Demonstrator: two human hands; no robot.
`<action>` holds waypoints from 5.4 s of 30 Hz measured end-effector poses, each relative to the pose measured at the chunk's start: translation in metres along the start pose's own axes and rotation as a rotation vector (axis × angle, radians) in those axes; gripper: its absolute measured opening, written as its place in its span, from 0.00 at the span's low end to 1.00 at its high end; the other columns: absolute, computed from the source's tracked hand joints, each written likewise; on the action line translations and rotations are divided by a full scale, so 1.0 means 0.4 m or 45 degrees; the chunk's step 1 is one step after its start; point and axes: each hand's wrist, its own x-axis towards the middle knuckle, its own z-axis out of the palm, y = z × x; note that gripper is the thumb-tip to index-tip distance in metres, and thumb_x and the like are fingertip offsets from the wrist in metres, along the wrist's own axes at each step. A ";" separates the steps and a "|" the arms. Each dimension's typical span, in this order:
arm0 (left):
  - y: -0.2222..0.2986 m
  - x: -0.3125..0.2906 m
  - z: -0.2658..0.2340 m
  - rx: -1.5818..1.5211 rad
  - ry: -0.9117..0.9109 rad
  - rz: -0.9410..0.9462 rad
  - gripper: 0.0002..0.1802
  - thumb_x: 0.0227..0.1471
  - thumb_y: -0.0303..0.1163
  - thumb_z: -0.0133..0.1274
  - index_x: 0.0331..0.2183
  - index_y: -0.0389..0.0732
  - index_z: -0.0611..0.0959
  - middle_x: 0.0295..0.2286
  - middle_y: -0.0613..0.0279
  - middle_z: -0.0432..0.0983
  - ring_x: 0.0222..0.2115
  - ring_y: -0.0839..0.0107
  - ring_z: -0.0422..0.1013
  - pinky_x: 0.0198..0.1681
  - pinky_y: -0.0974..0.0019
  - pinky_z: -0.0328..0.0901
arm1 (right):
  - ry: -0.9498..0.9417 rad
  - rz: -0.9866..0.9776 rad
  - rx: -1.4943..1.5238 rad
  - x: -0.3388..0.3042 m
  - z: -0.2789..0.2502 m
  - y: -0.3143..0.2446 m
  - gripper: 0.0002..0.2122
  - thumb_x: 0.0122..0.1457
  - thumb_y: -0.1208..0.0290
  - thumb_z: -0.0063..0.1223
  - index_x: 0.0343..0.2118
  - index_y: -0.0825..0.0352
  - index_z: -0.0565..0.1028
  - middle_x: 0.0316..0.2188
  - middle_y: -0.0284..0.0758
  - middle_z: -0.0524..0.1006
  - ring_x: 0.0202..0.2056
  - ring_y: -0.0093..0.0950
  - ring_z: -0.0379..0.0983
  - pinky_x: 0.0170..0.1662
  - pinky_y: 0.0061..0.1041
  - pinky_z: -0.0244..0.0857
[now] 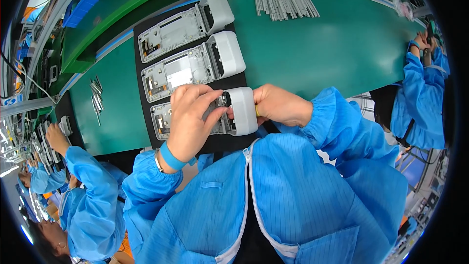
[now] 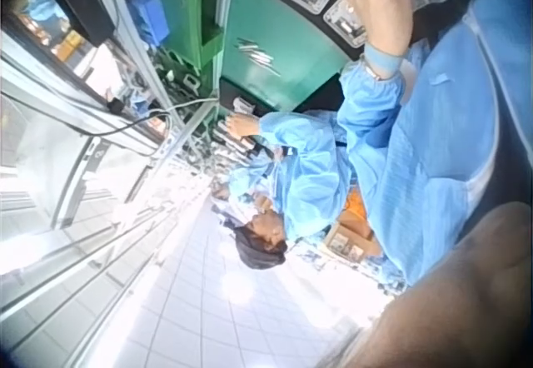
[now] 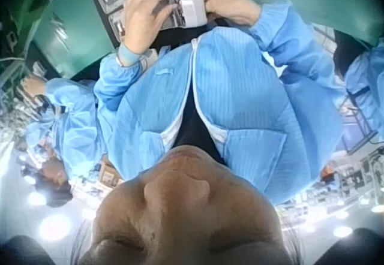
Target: The person inserts small metal pins into plastic device housings by hand.
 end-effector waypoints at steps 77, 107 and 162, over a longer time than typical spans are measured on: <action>-0.076 -0.102 -0.071 -0.173 -0.119 0.009 0.49 0.24 0.22 0.67 0.53 0.39 0.65 0.50 0.53 0.64 0.52 0.51 0.58 0.55 0.55 0.55 | 0.467 -0.535 0.196 0.027 0.108 0.012 0.13 0.45 0.79 0.65 0.34 0.67 0.74 0.28 0.30 0.76 0.29 0.19 0.73 0.32 0.20 0.70; 0.085 -0.437 0.079 -1.956 0.922 -1.196 0.20 0.58 0.29 0.46 0.51 0.35 0.65 0.46 0.52 0.67 0.48 0.61 0.64 0.51 0.60 0.61 | 0.258 -0.352 0.036 -0.049 -0.009 0.012 0.24 0.60 0.80 0.37 0.59 0.81 0.49 0.51 0.51 0.65 0.45 0.36 0.70 0.50 0.29 0.66; 0.548 0.666 0.643 -1.134 0.033 -0.419 0.41 0.39 0.29 0.62 0.50 0.26 0.59 0.46 0.36 0.66 0.48 0.47 0.65 0.50 0.58 0.62 | 1.402 -0.431 0.261 -0.830 -1.221 0.227 0.11 0.62 0.69 0.42 0.43 0.67 0.73 0.32 0.33 0.76 0.32 0.26 0.73 0.37 0.25 0.67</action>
